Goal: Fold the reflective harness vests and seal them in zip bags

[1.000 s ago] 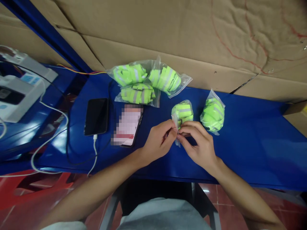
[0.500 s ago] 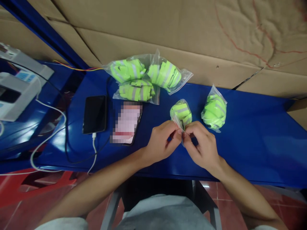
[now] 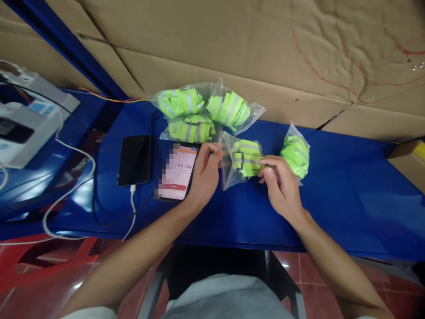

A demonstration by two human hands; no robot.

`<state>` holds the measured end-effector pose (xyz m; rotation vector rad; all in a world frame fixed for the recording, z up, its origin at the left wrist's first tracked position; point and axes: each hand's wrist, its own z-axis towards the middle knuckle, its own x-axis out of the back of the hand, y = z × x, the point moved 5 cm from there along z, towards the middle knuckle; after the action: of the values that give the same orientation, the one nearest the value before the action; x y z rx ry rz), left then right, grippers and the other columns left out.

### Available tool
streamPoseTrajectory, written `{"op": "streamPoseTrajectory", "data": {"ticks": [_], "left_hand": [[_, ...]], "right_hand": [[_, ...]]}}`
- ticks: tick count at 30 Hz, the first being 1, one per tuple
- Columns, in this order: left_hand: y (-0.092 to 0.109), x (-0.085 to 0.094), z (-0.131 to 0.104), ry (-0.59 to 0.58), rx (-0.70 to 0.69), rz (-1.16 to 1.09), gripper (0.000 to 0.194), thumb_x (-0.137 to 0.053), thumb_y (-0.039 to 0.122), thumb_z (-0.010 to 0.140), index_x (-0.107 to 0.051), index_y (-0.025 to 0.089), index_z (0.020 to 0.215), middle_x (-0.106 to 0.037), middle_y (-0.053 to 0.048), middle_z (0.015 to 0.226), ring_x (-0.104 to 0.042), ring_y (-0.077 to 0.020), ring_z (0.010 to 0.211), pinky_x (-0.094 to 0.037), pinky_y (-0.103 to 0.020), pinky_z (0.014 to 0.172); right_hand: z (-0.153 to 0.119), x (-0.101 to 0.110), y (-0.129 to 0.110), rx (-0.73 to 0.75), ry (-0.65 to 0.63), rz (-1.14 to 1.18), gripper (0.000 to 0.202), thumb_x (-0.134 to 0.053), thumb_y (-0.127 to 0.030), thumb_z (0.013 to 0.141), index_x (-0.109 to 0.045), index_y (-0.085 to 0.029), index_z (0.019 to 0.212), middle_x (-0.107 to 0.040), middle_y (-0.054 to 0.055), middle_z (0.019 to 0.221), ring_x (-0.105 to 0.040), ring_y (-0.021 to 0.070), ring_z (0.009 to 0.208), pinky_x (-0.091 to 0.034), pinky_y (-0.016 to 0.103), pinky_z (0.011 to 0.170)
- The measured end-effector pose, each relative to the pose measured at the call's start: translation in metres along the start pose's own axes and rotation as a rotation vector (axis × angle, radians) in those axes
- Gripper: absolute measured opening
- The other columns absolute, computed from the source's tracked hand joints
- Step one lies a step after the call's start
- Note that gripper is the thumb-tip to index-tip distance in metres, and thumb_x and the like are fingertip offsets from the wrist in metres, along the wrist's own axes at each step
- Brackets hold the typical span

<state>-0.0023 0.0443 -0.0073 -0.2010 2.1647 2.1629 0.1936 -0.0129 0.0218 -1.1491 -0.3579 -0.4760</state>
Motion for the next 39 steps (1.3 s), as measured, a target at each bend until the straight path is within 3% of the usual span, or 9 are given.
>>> {"op": "streamPoseTrajectory", "data": {"ticks": [2,5,10,18,26,31,35,39], "left_hand": [[-0.009,-0.001,-0.001,-0.025,0.093,-0.095,0.018,-0.062,0.029,0.092,-0.047,0.025,0.100,-0.058,0.001,0.100,-0.057,-0.0137,0.084,-0.048,-0.026,0.073],[-0.013,-0.006,-0.008,-0.113,0.107,-0.095,0.045,-0.073,0.026,0.085,-0.042,0.027,0.118,-0.061,0.000,0.110,-0.061,-0.0159,0.093,-0.051,-0.029,0.082],[-0.021,-0.006,-0.011,-0.095,0.121,-0.101,0.054,-0.082,0.024,0.078,-0.051,0.024,0.122,-0.064,-0.003,0.117,-0.064,-0.0200,0.108,-0.052,-0.034,0.096],[-0.026,0.000,0.001,-0.043,0.187,-0.231,0.037,-0.061,0.031,0.087,-0.057,0.024,0.124,-0.070,-0.005,0.120,-0.069,-0.0180,0.103,-0.056,-0.030,0.087],[-0.028,0.009,0.006,0.085,0.168,-0.223,0.038,-0.073,0.026,0.076,-0.066,0.023,0.113,-0.075,0.000,0.097,-0.069,-0.0152,0.084,-0.054,-0.024,0.069],[-0.022,0.002,0.000,0.020,0.147,-0.277,0.032,-0.076,0.024,0.075,-0.066,0.025,0.106,-0.074,0.002,0.097,-0.071,-0.0168,0.088,-0.057,-0.026,0.071],[-0.009,0.008,-0.001,0.051,0.107,-0.299,0.032,-0.080,0.022,0.073,-0.061,0.024,0.098,-0.072,0.003,0.092,-0.072,-0.0131,0.090,-0.058,-0.022,0.080],[-0.002,0.019,0.002,0.072,0.052,-0.245,0.029,-0.075,0.023,0.080,-0.054,0.025,0.100,-0.069,0.006,0.084,-0.064,-0.0073,0.068,-0.055,-0.019,0.072]], "right_hand": [[-0.002,-0.004,0.011,-0.081,0.046,0.057,0.019,-0.054,-0.032,0.107,-0.066,-0.023,0.118,-0.066,0.006,0.113,-0.068,0.0117,0.082,-0.057,0.027,0.069],[-0.005,-0.009,0.025,-0.161,0.095,0.120,0.018,-0.054,-0.033,0.107,-0.066,-0.023,0.115,-0.066,0.005,0.108,-0.064,0.0102,0.075,-0.054,0.026,0.064],[-0.004,-0.014,0.029,-0.125,0.115,0.085,0.018,-0.055,-0.032,0.106,-0.069,-0.021,0.107,-0.065,0.007,0.108,-0.064,0.0135,0.083,-0.054,0.028,0.069],[-0.004,-0.013,0.019,-0.093,0.134,0.100,0.019,-0.053,-0.032,0.106,-0.068,-0.021,0.104,-0.065,0.006,0.107,-0.064,0.0148,0.092,-0.053,0.029,0.077],[0.004,-0.021,0.018,-0.125,0.191,0.084,0.023,-0.046,-0.032,0.107,-0.066,-0.020,0.104,-0.064,0.008,0.107,-0.063,0.0144,0.088,-0.052,0.028,0.073],[0.004,-0.012,0.027,-0.111,0.165,0.038,0.024,-0.047,-0.032,0.107,-0.066,-0.020,0.112,-0.064,0.008,0.115,-0.064,0.0138,0.094,-0.054,0.028,0.082],[0.003,-0.001,0.038,-0.144,0.184,0.003,0.031,-0.049,-0.036,0.107,-0.066,-0.023,0.130,-0.060,0.011,0.131,-0.065,0.0152,0.100,-0.055,0.029,0.087],[0.005,-0.006,0.043,-0.153,0.219,-0.005,0.037,-0.051,-0.040,0.106,-0.065,-0.026,0.137,-0.059,0.014,0.139,-0.067,0.0208,0.112,-0.056,0.033,0.098]]}}
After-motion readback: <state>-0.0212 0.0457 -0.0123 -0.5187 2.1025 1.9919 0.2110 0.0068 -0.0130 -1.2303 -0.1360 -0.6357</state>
